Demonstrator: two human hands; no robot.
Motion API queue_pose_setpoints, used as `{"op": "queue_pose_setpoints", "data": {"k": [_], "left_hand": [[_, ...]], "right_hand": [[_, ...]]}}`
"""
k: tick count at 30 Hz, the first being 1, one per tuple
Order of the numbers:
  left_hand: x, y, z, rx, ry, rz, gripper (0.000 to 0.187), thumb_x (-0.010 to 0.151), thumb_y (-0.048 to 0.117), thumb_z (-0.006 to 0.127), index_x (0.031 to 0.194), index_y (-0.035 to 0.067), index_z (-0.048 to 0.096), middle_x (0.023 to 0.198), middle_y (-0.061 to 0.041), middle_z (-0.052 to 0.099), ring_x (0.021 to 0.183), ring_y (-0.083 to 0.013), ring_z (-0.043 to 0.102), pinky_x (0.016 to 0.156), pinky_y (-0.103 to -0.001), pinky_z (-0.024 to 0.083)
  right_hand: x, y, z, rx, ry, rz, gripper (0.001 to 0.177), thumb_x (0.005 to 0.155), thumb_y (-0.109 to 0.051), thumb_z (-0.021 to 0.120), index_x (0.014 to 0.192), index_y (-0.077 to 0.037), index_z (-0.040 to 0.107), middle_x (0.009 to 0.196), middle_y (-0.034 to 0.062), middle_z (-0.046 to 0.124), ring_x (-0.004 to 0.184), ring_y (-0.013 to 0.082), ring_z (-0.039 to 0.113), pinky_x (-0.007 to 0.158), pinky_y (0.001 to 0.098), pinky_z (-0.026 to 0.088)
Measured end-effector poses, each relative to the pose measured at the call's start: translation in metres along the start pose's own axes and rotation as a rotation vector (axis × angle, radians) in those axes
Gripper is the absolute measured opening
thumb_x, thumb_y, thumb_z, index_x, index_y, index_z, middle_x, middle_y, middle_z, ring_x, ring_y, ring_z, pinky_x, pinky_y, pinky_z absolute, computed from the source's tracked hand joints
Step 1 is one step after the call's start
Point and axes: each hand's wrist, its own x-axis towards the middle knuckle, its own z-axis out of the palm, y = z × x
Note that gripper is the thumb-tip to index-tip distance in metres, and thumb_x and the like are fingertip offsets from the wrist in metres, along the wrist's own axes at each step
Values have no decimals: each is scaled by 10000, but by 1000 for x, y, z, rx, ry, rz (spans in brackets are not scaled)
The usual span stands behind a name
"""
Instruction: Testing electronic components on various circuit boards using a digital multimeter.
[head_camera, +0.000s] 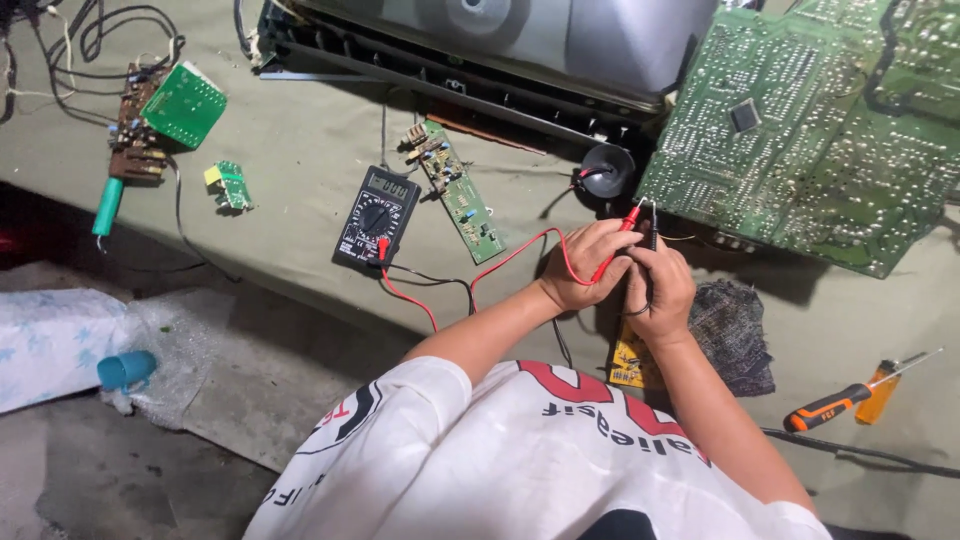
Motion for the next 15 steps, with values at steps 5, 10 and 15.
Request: {"op": "queue_pose_setpoints", "data": {"k": [5,10,15], "left_hand": [[-4,-4,0,-16,-24,-2,346,1036,363,513,1278,173,671,1217,-86,658,996,-305,720,864,-393,575],[-3,-1,-2,-77,-58,25,328,1028,292,545,1289,128,657,1194,-146,654,976,-360,715,866,-429,580],[-17,-16,3,18,-93,24,327,1009,216,568,1303,106,661,1221,-180,641,1098,-383,670,964,-450,541]], "right_hand": [[0,0,2,-30,20,4,142,990,-108,634,1057,-24,727,1023,250,722,850,448,689,817,505,534],[-8,12,5,-112,44,2,158,959,-100,636,1073,-59,737,1046,250,713,842,437,666,801,506,529],[-14,16,9,-65,56,21,168,914,-92,632,1053,-99,725,1127,226,722,894,423,695,797,517,546]]}}
